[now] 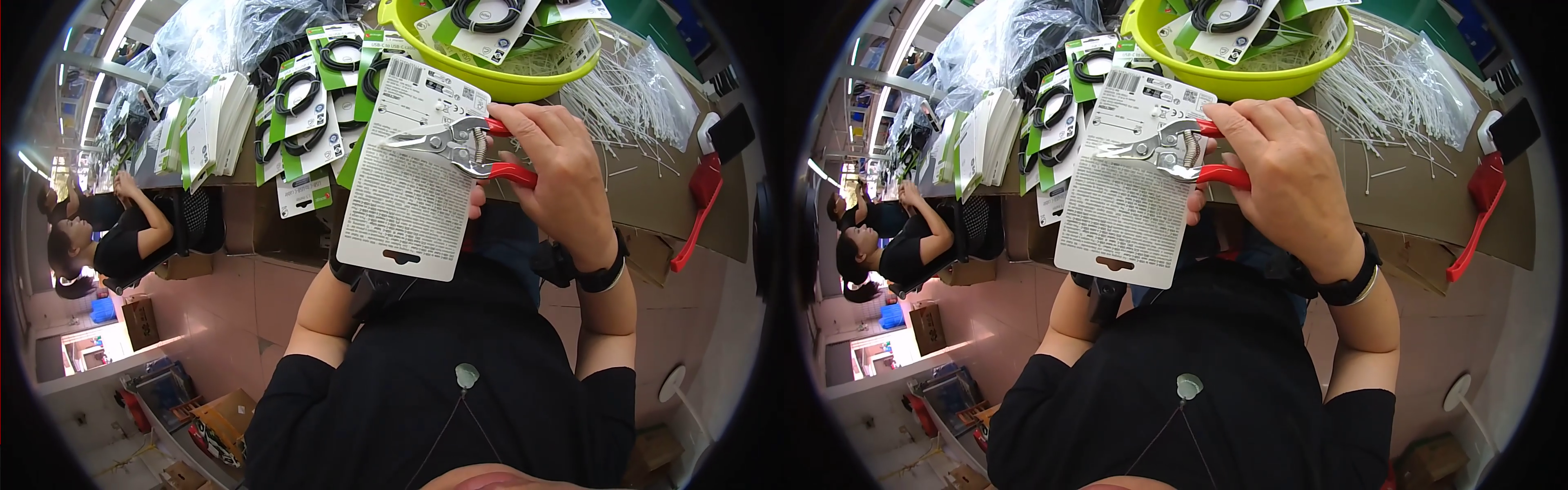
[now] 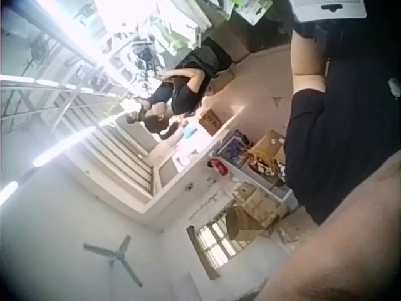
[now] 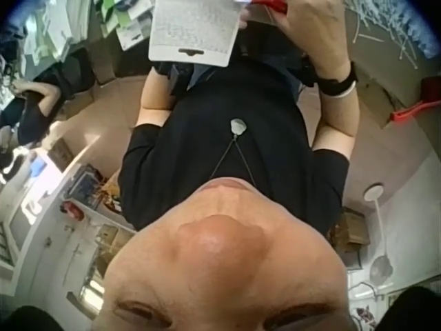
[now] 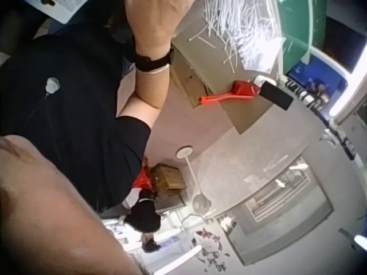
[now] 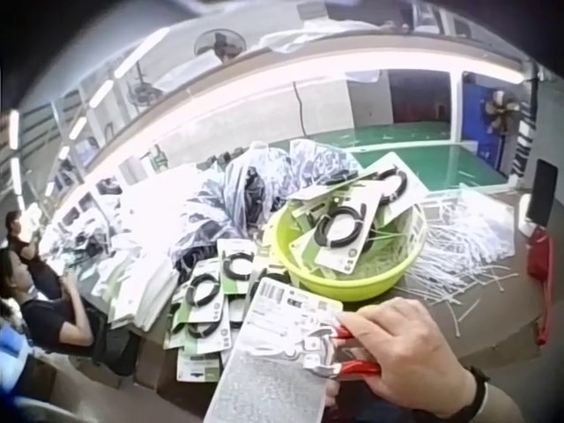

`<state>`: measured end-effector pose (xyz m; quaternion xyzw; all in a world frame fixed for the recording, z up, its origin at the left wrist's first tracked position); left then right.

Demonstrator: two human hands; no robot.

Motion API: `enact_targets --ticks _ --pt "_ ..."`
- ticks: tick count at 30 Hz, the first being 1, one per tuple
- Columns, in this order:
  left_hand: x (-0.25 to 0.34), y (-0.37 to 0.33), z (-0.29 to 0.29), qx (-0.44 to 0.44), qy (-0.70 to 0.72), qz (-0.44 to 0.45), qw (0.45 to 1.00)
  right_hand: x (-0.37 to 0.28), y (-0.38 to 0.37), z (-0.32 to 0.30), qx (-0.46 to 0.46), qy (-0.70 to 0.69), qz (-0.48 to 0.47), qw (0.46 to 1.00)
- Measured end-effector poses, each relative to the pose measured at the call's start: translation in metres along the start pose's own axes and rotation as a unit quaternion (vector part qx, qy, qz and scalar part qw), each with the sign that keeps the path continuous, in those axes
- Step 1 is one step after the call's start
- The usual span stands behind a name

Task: The person uses shears to snip plastic ties from cable packages, turns them over to trim the back, and places the finished items into a cardboard box.

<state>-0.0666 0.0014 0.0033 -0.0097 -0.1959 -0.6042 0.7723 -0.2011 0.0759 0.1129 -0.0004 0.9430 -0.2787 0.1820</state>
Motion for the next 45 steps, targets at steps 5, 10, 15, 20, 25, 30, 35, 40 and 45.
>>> enact_targets --ticks 5,10,15,20,25,30,35,40,45 --pt "0.0 -0.004 0.002 -0.039 -0.093 -0.012 0.995 -0.004 -0.002 0.002 0.014 0.003 -0.023 1.0" --pt "0.002 -0.008 0.003 -0.069 -0.037 0.007 0.997 0.01 0.004 0.018 -0.085 -0.048 0.055 0.994" --pt "0.037 -0.011 0.008 -0.048 -0.137 0.141 0.979 0.032 0.009 -0.006 0.022 -0.203 0.127 0.971" --pt "0.053 0.012 0.03 0.066 -0.297 0.261 0.916 0.029 0.011 -0.026 0.03 -0.099 0.12 0.987" --pt "0.052 0.018 0.043 0.097 -0.405 0.318 0.852 0.014 0.01 -0.022 -0.002 0.047 0.07 0.996" --pt "0.053 0.028 0.056 0.106 -0.527 0.372 0.757 0.015 0.009 -0.02 0.005 0.048 0.09 0.995" --pt "0.047 0.041 0.075 0.14 -0.716 0.434 0.529 0.012 0.007 -0.021 -0.005 0.056 0.092 0.994" --pt "0.054 0.042 0.073 0.152 -0.671 0.451 0.568 0.023 0.008 -0.01 -0.015 -0.096 0.102 0.99" --pt "0.046 0.031 0.073 0.099 -0.629 0.421 0.645 0.003 -0.004 -0.017 0.145 -0.22 0.074 0.962"
Point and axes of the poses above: each hand's wrist, its own y-axis away from the middle knuckle, its own z-axis out of the palm, x = y × z, the point moved 7 cm from there along -y, towards the middle knuckle, and after that the axes turned 2 degrees about z, right-handed, at the moved point
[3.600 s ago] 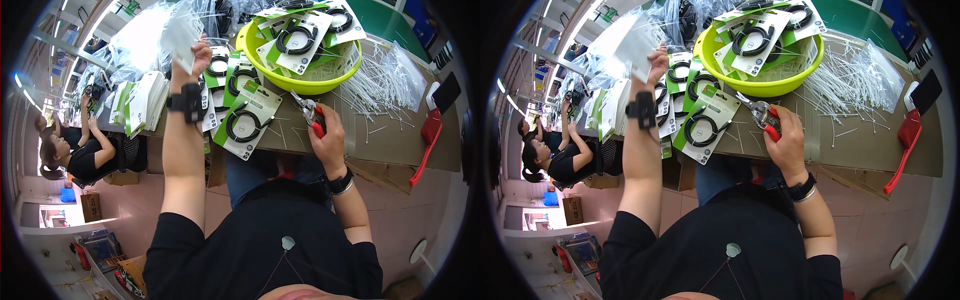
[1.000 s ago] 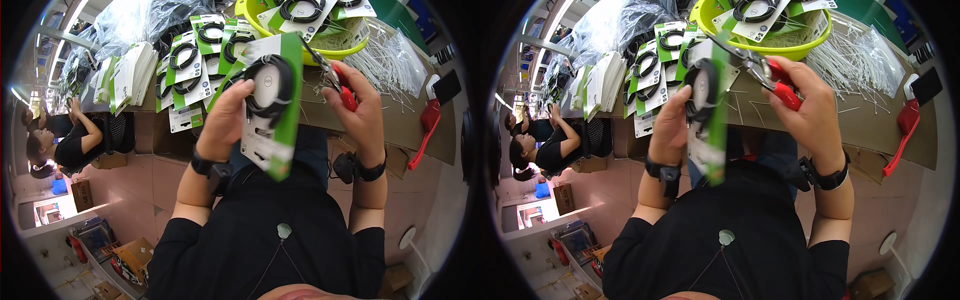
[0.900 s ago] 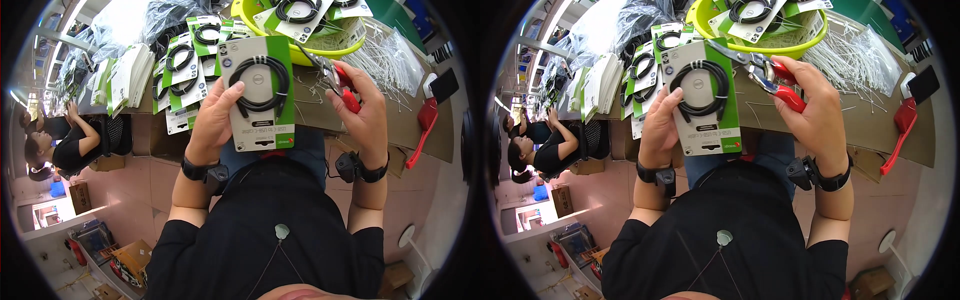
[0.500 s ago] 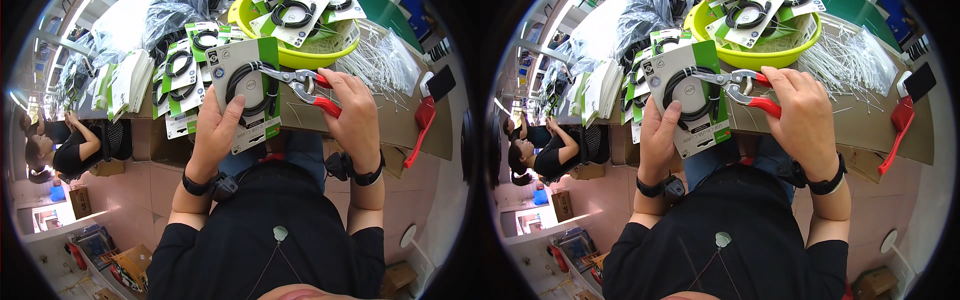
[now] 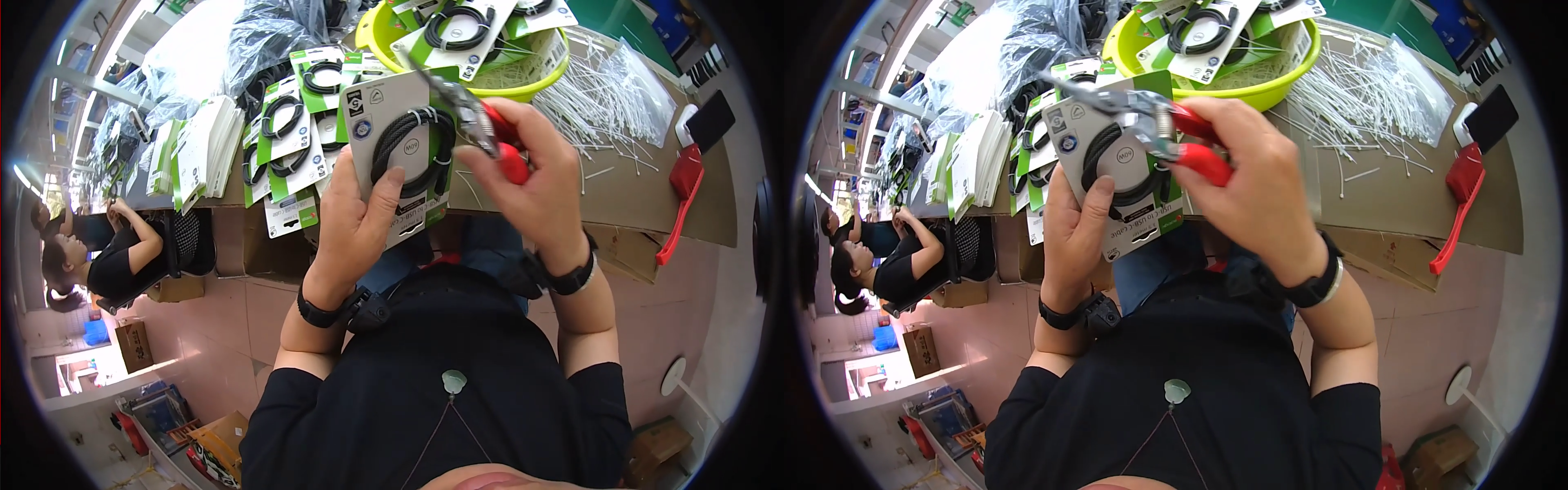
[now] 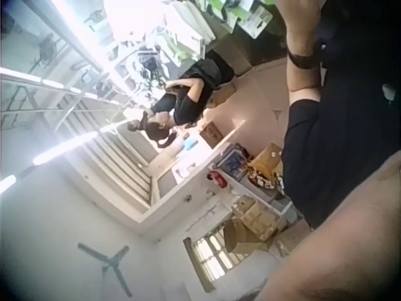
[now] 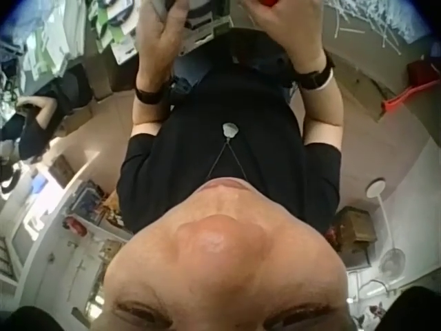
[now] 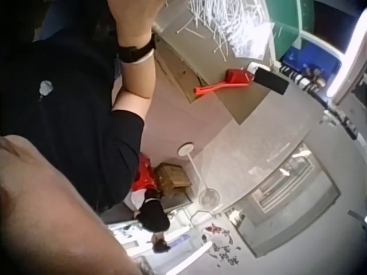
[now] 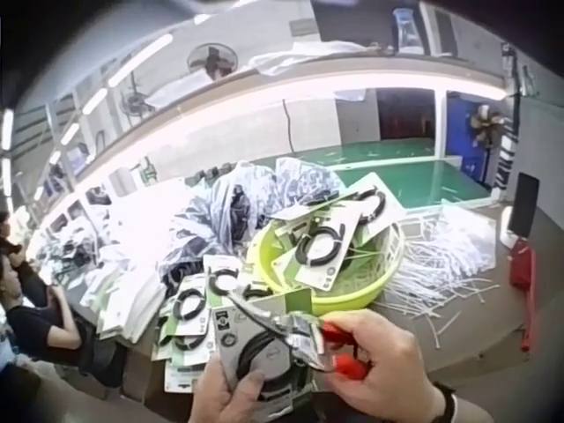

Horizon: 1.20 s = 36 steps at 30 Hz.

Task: The person uses shears to snip plastic ties from cable packages, turns them over to trim the back, and places the finished items into a cardboard box.

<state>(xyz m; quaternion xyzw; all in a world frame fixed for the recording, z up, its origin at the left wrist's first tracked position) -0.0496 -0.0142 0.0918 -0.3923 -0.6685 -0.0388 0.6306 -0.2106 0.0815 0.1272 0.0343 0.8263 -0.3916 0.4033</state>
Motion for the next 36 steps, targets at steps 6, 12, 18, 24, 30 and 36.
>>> enact_targets --ticks 6,12,18,24,30,36 --pt "0.0 0.004 0.011 -0.077 -0.053 -0.028 0.995 -0.007 -0.003 0.016 0.026 0.066 -0.08 0.994" --pt "-0.005 -0.008 -0.026 -0.003 -0.112 -0.021 0.993 0.018 0.0 0.015 0.024 0.171 -0.066 0.983" --pt "-0.052 -0.08 -0.12 0.079 -0.533 0.025 0.842 0.1 0.036 -0.025 0.141 0.081 0.123 0.979" --pt "-0.048 -0.179 0.027 -0.185 -0.382 0.038 0.905 0.135 0.094 0.0 0.204 -0.101 0.216 0.95" --pt "-0.116 -0.218 0.066 -0.216 -0.458 -0.149 0.849 0.098 0.079 0.002 0.144 0.047 0.057 0.987" --pt "-0.107 -0.216 0.033 -0.101 -0.338 -0.079 0.932 0.098 0.079 -0.002 0.135 0.051 0.056 0.988"
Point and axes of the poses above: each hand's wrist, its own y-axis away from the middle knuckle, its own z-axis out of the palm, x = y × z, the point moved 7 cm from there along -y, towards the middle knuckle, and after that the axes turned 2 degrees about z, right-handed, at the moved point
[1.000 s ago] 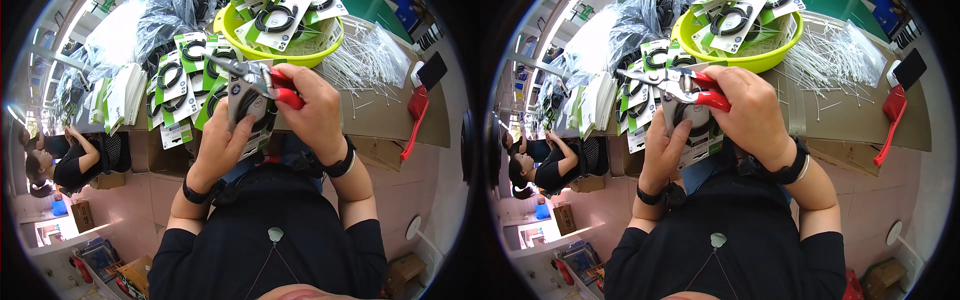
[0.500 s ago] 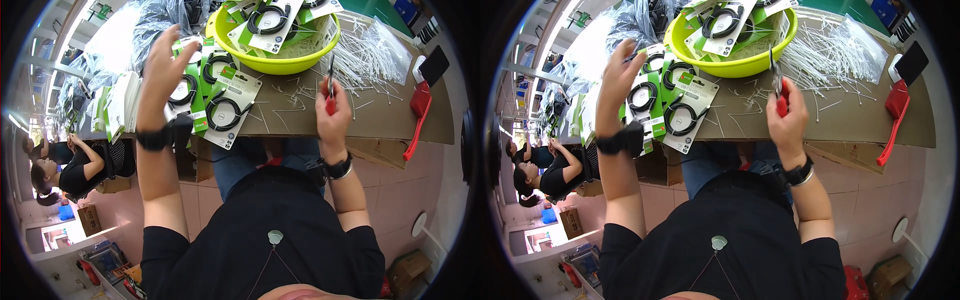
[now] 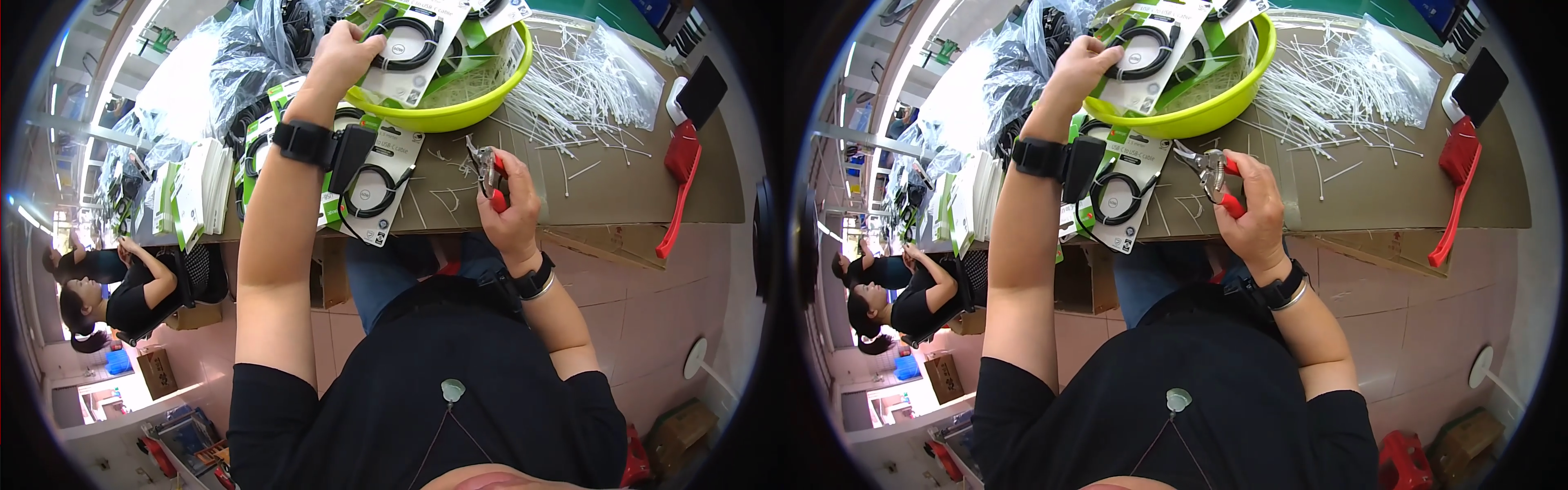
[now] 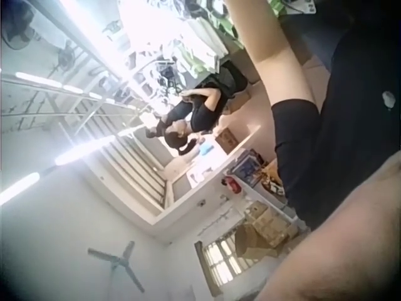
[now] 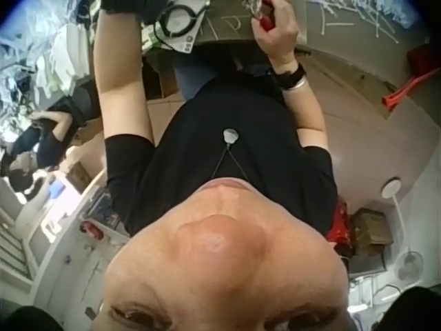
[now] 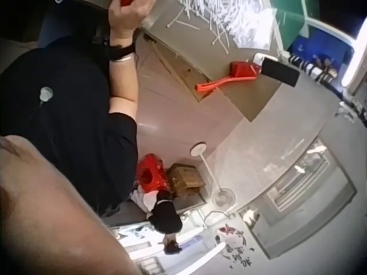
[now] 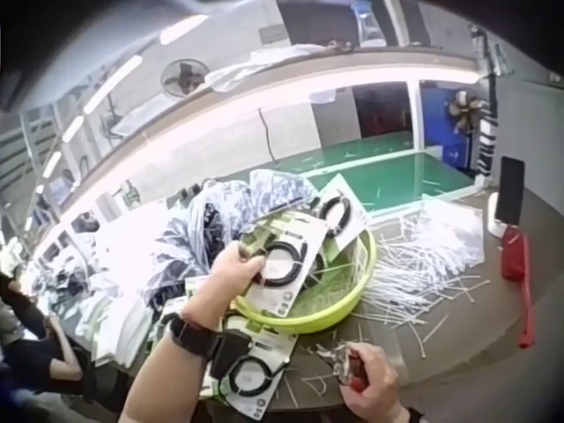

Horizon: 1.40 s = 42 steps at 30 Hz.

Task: The person uses shears to snip plastic ties from cable packages, turns them over to trim the back, and places the finished items into a cardboard box.

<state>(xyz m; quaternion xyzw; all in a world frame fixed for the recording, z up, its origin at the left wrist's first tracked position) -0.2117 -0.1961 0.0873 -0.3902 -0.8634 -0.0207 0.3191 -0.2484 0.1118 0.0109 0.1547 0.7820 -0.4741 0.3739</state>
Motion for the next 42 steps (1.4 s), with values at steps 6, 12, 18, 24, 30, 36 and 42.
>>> enact_targets --ticks 6,12,18,24,30,36,42 --pt "0.002 0.076 -0.048 0.097 0.257 0.021 0.961 -0.001 -0.009 -0.009 -0.017 -0.024 0.054 0.998" --pt "0.021 0.173 0.017 -0.21 0.888 -0.134 0.386 -0.047 -0.038 -0.015 -0.145 0.032 -0.014 0.989" --pt "0.027 0.214 0.037 -0.221 0.905 -0.139 0.335 -0.071 -0.048 -0.012 -0.201 0.235 -0.081 0.947" --pt "0.026 0.224 0.034 -0.223 0.906 -0.083 0.35 -0.073 -0.047 -0.009 -0.213 0.271 -0.098 0.934" --pt "0.027 0.228 0.032 -0.217 0.902 -0.076 0.364 -0.077 -0.047 -0.006 -0.221 0.264 -0.106 0.933" --pt "0.028 0.23 0.033 -0.23 0.896 -0.074 0.372 -0.083 -0.047 -0.006 -0.217 0.281 -0.134 0.925" --pt "0.028 0.227 0.038 -0.225 0.903 -0.102 0.352 -0.058 -0.054 -0.004 -0.264 0.13 -0.017 0.956"
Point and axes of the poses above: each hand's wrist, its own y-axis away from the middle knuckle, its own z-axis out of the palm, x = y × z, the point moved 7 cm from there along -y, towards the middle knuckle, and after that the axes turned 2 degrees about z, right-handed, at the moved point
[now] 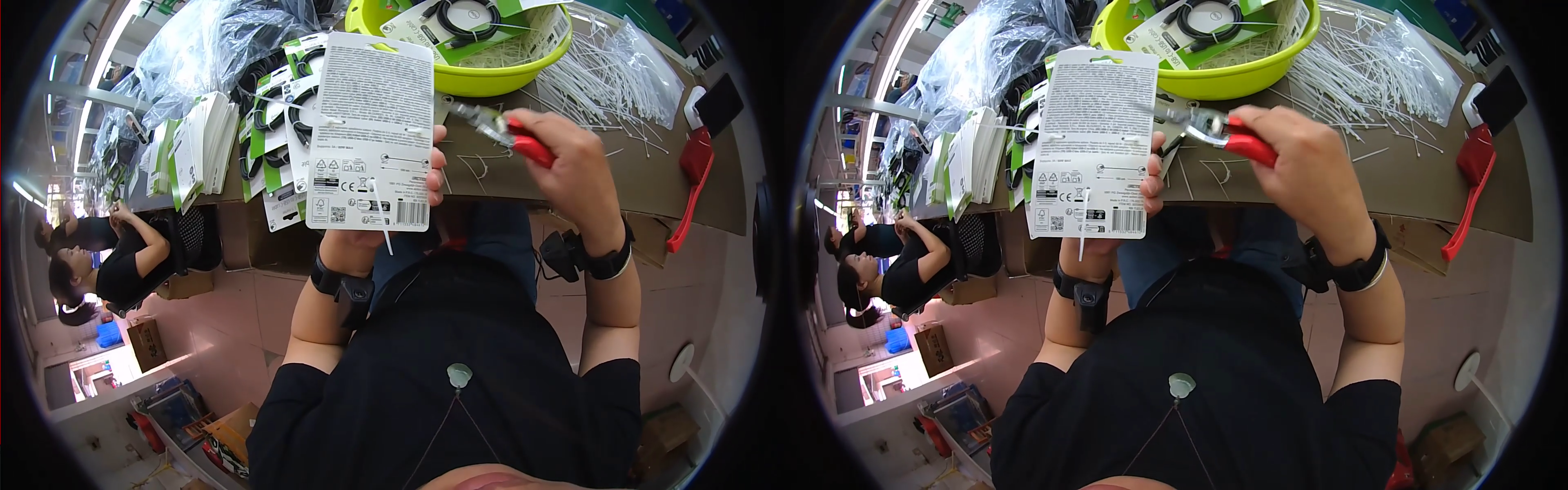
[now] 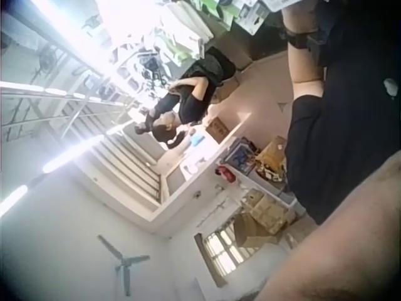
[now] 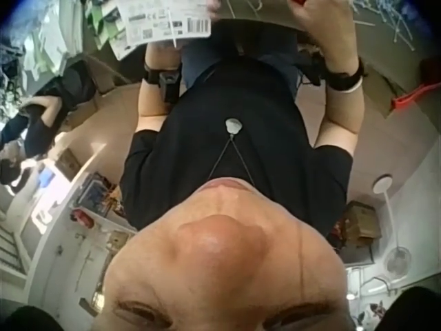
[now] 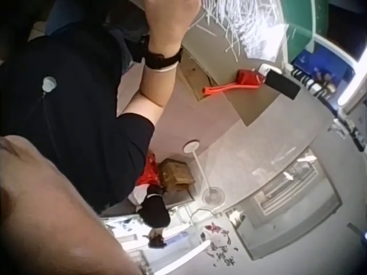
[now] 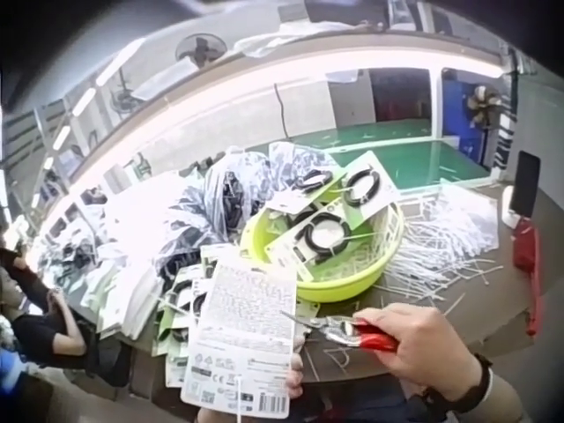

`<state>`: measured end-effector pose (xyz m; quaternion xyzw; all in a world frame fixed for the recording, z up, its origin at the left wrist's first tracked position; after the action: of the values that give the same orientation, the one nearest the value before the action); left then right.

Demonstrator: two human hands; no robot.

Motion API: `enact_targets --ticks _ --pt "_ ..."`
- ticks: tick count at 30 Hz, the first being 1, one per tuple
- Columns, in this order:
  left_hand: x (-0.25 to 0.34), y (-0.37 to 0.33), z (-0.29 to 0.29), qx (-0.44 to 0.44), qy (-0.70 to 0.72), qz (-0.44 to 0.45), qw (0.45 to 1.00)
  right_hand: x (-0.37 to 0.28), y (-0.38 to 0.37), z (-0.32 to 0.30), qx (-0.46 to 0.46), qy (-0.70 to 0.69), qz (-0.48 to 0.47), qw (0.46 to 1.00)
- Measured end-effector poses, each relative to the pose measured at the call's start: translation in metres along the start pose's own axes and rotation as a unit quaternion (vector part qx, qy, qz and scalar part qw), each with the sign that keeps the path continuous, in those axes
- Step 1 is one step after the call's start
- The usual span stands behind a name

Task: The person uses shears to snip plastic ties from cable packages, turns them over to trim the back, and places the finished items into a cardboard box.

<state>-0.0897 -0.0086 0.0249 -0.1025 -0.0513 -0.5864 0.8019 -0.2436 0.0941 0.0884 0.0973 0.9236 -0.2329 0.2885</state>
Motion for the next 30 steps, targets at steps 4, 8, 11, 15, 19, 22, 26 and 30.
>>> enact_targets --ticks 4,8,11,15,19,22,26,30 --pt "-0.009 0.0 -0.003 0.001 0.006 -0.023 1.0 -0.024 -0.009 -0.019 0.063 0.046 -0.076 0.994" --pt "-0.013 0.006 -0.005 0.055 -0.053 -0.036 0.996 -0.04 -0.015 -0.014 0.073 0.102 -0.126 0.984" --pt "-0.015 0.007 -0.007 0.086 -0.086 -0.046 0.992 -0.045 -0.018 -0.009 0.07 0.108 -0.132 0.983" --pt "-0.019 0.006 -0.011 0.081 -0.053 -0.065 0.993 -0.046 -0.019 -0.007 0.069 0.111 -0.135 0.982" --pt "-0.021 0.006 -0.013 0.041 0.032 -0.072 0.996 -0.045 -0.02 -0.003 0.045 0.114 -0.135 0.983" --pt "-0.023 0.003 -0.01 0.038 0.024 -0.07 0.997 -0.037 -0.019 0.003 0.015 0.111 -0.117 0.987" --pt "-0.021 -0.001 0.001 0.012 0.008 -0.074 0.997 -0.026 -0.018 0.01 -0.018 0.011 -0.076 0.997" --pt "-0.008 0.001 -0.006 0.073 0.055 -0.038 0.995 -0.034 -0.012 -0.009 0.061 0.011 -0.09 0.994"
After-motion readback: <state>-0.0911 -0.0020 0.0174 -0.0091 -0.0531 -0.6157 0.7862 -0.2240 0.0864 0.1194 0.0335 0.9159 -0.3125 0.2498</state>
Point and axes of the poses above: each hand's wrist, its own y-axis away from the middle knuckle, its own z-axis out of the palm, x = y × z, the point moved 7 cm from there along -y, towards the middle knuckle, and after that the axes turned 2 degrees about z, right-handed, at the moved point
